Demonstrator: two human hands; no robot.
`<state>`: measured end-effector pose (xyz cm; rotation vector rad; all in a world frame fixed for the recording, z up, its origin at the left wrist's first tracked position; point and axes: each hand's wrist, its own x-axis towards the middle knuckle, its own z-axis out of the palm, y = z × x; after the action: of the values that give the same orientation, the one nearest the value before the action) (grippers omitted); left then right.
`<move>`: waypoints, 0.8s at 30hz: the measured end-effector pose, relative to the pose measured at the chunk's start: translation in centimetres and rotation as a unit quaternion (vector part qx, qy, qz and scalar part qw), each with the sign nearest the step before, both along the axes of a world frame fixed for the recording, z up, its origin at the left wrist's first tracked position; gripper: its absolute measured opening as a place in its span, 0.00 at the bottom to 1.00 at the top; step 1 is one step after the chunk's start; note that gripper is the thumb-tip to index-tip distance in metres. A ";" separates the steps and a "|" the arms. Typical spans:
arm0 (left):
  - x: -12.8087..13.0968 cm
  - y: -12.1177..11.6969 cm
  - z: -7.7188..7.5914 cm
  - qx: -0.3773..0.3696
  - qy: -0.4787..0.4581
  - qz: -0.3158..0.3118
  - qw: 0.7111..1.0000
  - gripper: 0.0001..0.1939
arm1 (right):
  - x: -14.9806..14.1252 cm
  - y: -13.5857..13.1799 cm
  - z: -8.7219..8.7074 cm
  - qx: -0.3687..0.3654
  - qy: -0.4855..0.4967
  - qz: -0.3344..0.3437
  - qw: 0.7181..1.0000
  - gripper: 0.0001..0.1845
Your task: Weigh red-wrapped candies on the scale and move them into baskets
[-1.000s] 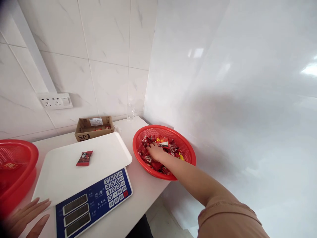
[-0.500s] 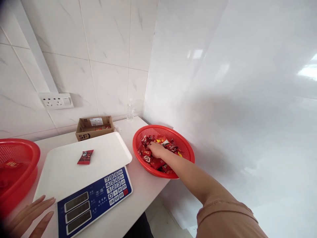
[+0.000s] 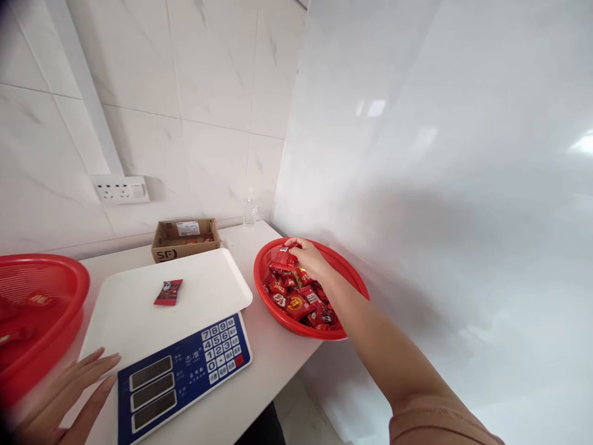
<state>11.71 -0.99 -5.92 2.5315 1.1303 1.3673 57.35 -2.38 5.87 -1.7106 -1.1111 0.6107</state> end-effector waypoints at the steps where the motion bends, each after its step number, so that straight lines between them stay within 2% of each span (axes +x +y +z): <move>1: 0.4 -0.2 0.5 0.015 0.001 0.010 1.000 0.15 | -1.4 0.4 0.2 0.007 0.024 0.021 0.999 0.10; 6: 1.6 -0.6 2.5 0.061 0.017 0.042 0.997 0.12 | -9.1 3.0 0.4 -0.002 0.088 0.136 0.987 0.10; 10: 1.5 -1.3 3.1 0.068 -0.002 0.056 0.996 0.08 | -13.4 4.9 -0.8 -0.020 0.060 0.185 0.981 0.08; 16: 0.9 -2.1 3.1 0.093 -0.035 0.081 0.992 0.08 | -15.0 6.5 -2.2 -0.019 -0.022 0.181 0.983 0.12; 24: 0.7 -1.8 2.3 0.065 -0.043 0.092 0.993 0.07 | -16.5 6.7 -1.5 0.007 -0.110 0.191 0.975 0.13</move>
<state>12.37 -2.76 -3.62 2.4788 1.3270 1.6274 40.85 4.34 4.41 -1.5909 -1.6202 0.6549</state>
